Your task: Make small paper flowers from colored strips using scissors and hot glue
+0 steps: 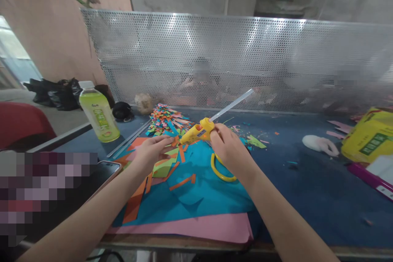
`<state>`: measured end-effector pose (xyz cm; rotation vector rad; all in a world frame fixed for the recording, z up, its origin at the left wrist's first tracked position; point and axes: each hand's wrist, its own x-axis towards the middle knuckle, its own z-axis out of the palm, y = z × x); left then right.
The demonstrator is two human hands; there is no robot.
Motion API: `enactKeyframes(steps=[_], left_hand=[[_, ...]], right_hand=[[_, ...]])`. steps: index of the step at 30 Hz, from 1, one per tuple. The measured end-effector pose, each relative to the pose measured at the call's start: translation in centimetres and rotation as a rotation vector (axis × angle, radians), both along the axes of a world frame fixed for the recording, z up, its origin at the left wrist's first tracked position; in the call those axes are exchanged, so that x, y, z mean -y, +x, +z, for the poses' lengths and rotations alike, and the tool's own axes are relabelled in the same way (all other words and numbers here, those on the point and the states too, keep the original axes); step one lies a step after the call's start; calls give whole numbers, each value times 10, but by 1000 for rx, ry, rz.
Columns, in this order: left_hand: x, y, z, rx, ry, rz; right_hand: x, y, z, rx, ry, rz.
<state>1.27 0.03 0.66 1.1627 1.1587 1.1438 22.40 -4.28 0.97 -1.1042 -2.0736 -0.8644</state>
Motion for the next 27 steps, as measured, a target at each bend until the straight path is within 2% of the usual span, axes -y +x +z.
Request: enactKeyframes(steps=[14,22,25,27], left_hand=[[-4,-4,-2,59,44,28],[-4,-7,4,74,48,88],[-5,-8,3,124,40,65],[-5,-7,3,146,25,52]], right_hand=[[2,2,0,-24,-78,7],[-3,7,2,-5,-87,32],[-11,22,-1,-86,-57,-22],[-19,36,-7,-204,-80,-162]])
